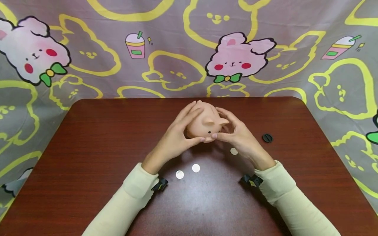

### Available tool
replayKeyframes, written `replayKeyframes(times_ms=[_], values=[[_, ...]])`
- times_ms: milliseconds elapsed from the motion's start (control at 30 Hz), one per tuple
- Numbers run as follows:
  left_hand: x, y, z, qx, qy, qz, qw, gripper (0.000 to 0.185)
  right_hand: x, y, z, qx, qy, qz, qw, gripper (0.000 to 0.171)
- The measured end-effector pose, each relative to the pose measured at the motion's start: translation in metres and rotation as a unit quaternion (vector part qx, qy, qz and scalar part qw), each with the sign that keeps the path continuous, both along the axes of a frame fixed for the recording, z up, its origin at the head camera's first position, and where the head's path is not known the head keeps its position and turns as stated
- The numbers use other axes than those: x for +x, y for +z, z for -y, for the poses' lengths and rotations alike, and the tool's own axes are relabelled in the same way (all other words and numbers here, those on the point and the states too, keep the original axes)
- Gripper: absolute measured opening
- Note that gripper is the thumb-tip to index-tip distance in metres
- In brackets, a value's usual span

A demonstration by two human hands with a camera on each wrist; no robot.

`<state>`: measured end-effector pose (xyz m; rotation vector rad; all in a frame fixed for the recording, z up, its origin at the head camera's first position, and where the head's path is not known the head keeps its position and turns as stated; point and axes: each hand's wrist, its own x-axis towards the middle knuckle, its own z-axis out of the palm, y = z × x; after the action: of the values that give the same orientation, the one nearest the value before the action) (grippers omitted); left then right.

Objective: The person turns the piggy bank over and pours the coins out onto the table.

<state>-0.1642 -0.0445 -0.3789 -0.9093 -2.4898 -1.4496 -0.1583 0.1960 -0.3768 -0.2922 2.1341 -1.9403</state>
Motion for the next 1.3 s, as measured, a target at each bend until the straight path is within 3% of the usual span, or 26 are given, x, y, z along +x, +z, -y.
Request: replayKeyframes(times_ms=[67,133,300,533,733,833,967,1100,1300], values=[[0.003,0.003,-0.002,-0.053,0.016,-0.053,0.9971,0.083,-0.001,-0.002,-0.001,0.004,0.008,-0.004,1.0,0.086],[0.005,0.005,-0.004,-0.094,0.027,-0.083,0.9918,0.082,-0.001,-0.003,-0.002,0.006,0.014,-0.003,1.0,0.088],[0.009,0.009,-0.007,-0.151,0.044,-0.106,0.9818,0.08,-0.002,-0.006,-0.004,0.009,0.024,-0.001,1.0,0.091],[0.012,0.008,-0.009,-0.167,0.043,-0.152,0.9732,0.077,-0.002,-0.007,-0.002,-0.006,0.025,-0.009,1.0,0.091],[0.01,0.004,-0.008,-0.142,0.038,-0.168,0.9747,0.076,-0.001,-0.006,0.0,-0.01,0.016,-0.02,1.0,0.089],[0.008,0.002,-0.007,-0.103,0.033,-0.135,0.9849,0.078,0.0,-0.005,-0.001,0.002,0.002,-0.025,1.0,0.088],[0.004,0.001,-0.005,-0.019,0.028,-0.033,0.9989,0.085,0.001,-0.004,-0.001,0.004,-0.01,-0.025,1.0,0.088],[0.003,0.001,-0.005,0.055,0.017,0.042,0.9975,0.088,0.003,-0.005,0.0,-0.036,-0.009,-0.026,0.999,0.089],[0.004,0.0,-0.006,0.102,-0.003,0.065,0.9927,0.089,0.004,-0.004,0.002,-0.087,0.003,-0.025,0.996,0.089]])
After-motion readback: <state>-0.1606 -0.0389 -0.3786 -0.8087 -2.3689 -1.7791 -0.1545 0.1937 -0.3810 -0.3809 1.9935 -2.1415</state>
